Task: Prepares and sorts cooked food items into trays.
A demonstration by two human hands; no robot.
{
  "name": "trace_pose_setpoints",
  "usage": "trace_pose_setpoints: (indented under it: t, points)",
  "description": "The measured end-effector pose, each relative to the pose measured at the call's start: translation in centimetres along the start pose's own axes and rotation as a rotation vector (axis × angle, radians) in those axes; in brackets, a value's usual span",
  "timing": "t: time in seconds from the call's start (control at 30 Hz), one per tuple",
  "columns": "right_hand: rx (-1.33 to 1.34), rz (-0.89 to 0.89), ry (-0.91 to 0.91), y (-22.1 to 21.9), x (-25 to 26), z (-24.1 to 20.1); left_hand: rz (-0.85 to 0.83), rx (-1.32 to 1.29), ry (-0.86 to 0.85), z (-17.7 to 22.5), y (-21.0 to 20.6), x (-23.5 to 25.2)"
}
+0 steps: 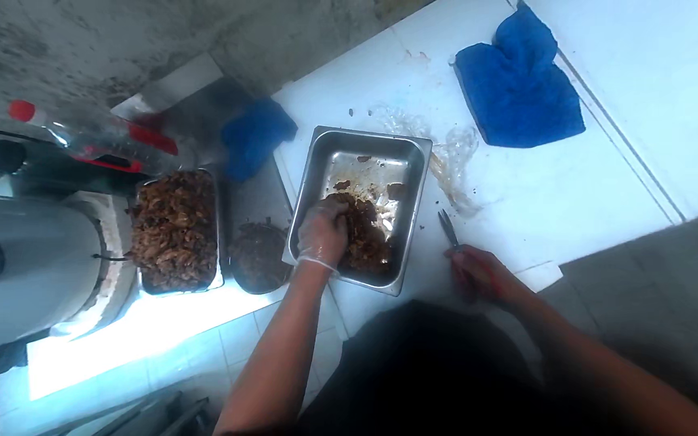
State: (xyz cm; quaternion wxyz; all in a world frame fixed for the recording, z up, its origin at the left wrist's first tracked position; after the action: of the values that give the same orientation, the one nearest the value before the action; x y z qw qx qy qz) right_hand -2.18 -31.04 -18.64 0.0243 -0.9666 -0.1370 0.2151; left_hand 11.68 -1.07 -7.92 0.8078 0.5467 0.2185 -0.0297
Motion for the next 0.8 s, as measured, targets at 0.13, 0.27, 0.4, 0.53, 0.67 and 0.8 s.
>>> trace_pose_setpoints:
  t: [0.13,0.27,0.4,0.53,0.67,0.8]
  points:
    - [0.0,-0.002,-0.001,0.0,0.1,0.0,-0.028,0.116,-0.083,2.6,-2.7,0.0]
    - [0.025,-0.007,-0.006,0.0,0.2,0.1,-0.077,0.43,-0.201,4.9,-6.7,1.0]
    - [0.014,-0.024,-0.01,0.0,0.1,0.3,-0.059,0.484,-0.193,4.9,-7.6,2.3]
    - [0.003,-0.018,-0.012,0.0,0.2,0.2,-0.021,-0.084,-0.208,3.4,-4.3,2.0]
    - [0.016,-0.03,-0.024,0.0,0.2,0.1,-0.053,-0.725,-0.039,0.9,-0.3,0.8]
    - [0.013,-0.01,0.018,-0.2,0.0,0.0,-0.191,-1.099,0.212,-0.4,0.6,-0.2]
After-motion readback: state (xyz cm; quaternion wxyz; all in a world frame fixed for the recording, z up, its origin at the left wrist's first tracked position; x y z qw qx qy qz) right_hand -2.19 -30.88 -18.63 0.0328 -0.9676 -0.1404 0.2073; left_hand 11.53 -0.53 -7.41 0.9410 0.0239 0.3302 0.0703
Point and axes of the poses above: each hand's wrist, its own x-axis towards the middle knuckle, its own y-axis out of the back of the hand, z = x × y, the point moved 8 cm from there along x, towards the middle knuckle, and after that the axes turned 14 degrees about y, right-handed, at the moved point
